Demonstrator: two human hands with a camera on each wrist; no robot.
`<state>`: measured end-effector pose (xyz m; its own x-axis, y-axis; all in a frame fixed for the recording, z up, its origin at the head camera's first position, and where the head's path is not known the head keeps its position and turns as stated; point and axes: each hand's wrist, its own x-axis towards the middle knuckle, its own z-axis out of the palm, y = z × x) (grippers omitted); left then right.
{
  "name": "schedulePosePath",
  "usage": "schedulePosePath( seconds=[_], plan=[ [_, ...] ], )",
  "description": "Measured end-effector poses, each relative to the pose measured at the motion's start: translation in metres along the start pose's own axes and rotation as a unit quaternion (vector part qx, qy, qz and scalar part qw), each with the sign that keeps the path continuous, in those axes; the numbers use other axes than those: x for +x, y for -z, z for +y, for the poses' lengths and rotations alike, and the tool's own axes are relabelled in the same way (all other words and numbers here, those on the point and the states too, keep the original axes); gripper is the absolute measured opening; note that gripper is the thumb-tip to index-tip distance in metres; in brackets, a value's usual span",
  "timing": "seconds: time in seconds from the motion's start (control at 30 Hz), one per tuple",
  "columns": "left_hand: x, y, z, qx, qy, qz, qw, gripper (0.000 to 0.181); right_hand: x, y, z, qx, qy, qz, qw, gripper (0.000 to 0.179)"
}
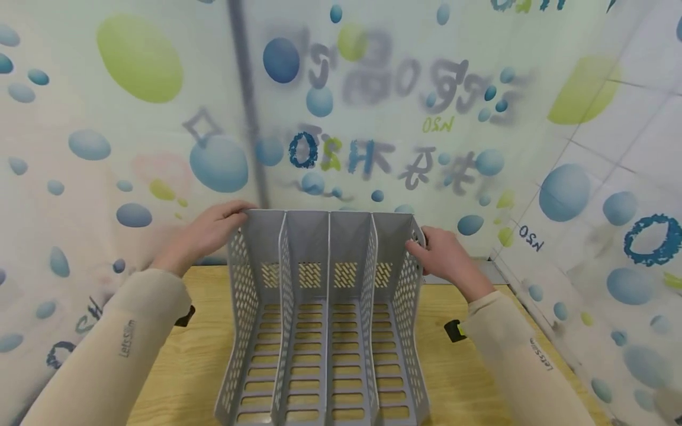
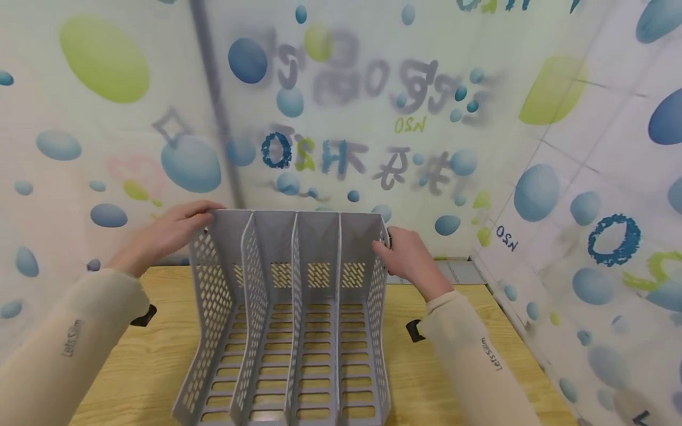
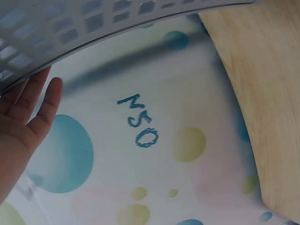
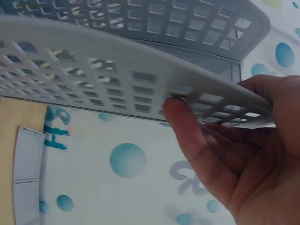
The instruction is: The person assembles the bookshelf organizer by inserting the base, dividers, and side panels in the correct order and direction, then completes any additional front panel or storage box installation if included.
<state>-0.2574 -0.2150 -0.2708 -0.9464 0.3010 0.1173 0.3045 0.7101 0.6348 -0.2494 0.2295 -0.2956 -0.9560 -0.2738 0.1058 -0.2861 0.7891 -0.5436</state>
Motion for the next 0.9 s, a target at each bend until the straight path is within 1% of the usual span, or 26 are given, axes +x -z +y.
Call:
schedulePosePath(
  seconds=[0.03,0.1,0.2,0.27,0.33,0.37,0.43,0.5,0.6,0.67,0.7,0.73,0.8,0.83,0.87,0.9],
  plan=[
    [-0.004,-0.002,-0.004,-0.02,0.0,0.008,0.9998,0.048,0.0,-0.004,0.002,0.005,0.005,0.008,0.9999,0.028],
    [-0.012,-0.005,-0.01,-0.051,0.002,0.025,0.9984,0.049,0.002,-0.012,0.006,0.013,0.008,0.009,0.9998,0.028],
    [-0.026,-0.009,-0.019,-0.089,0.002,0.059,0.9943,0.051,0.003,-0.022,0.013,0.02,0.01,-0.017,0.9996,0.034],
    [-0.036,-0.011,-0.024,-0.102,-0.006,0.096,0.9901,0.051,0.001,-0.027,0.019,0.017,0.009,-0.04,0.999,0.04],
    [-0.045,-0.014,-0.026,-0.109,-0.024,0.143,0.9834,0.05,-0.001,-0.034,0.026,0.013,0.011,-0.058,0.9982,0.043],
    [-0.049,-0.016,-0.027,-0.104,-0.035,0.171,0.9791,0.049,-0.003,-0.037,0.03,0.008,0.011,-0.065,0.9978,0.042],
    [-0.058,-0.021,-0.027,-0.087,-0.051,0.229,0.9682,0.047,-0.006,-0.045,0.039,0.003,0.015,-0.076,0.997,0.039],
    [-0.068,-0.027,-0.025,-0.07,-0.053,0.283,0.9551,0.045,-0.011,-0.055,0.048,0.007,0.006,-0.092,0.9957,0.036],
    [-0.082,-0.037,-0.017,-0.052,-0.026,0.35,0.9349,0.044,-0.019,-0.071,0.06,0.025,-0.013,-0.117,0.9927,0.036],
    [-0.09,-0.044,-0.008,-0.053,-0.005,0.392,0.9183,0.043,-0.024,-0.082,0.066,0.044,-0.036,-0.132,0.9896,0.037],
    [-0.093,-0.047,-0.003,-0.053,0.004,0.413,0.9092,0.043,-0.026,-0.087,0.069,0.051,-0.041,-0.137,0.9884,0.037],
    [-0.096,-0.052,0.002,-0.048,0.011,0.433,0.9002,0.043,-0.027,-0.092,0.072,0.06,-0.045,-0.14,0.9873,0.039],
    [-0.101,-0.062,0.012,-0.04,0.013,0.468,0.8828,0.042,-0.028,-0.101,0.075,0.081,-0.052,-0.144,0.9849,0.041],
    [-0.104,-0.068,0.017,-0.028,0.01,0.481,0.8762,0.041,-0.028,-0.106,0.077,0.094,-0.054,-0.145,0.9834,0.043],
    [-0.107,-0.073,0.022,-0.014,0.007,0.489,0.872,0.04,-0.028,-0.11,0.077,0.11,-0.055,-0.148,0.9813,0.045],
    [-0.111,-0.079,0.026,0.002,0.001,0.494,0.8696,0.04,-0.027,-0.114,0.078,0.124,-0.051,-0.153,0.9791,0.048]
  ],
)
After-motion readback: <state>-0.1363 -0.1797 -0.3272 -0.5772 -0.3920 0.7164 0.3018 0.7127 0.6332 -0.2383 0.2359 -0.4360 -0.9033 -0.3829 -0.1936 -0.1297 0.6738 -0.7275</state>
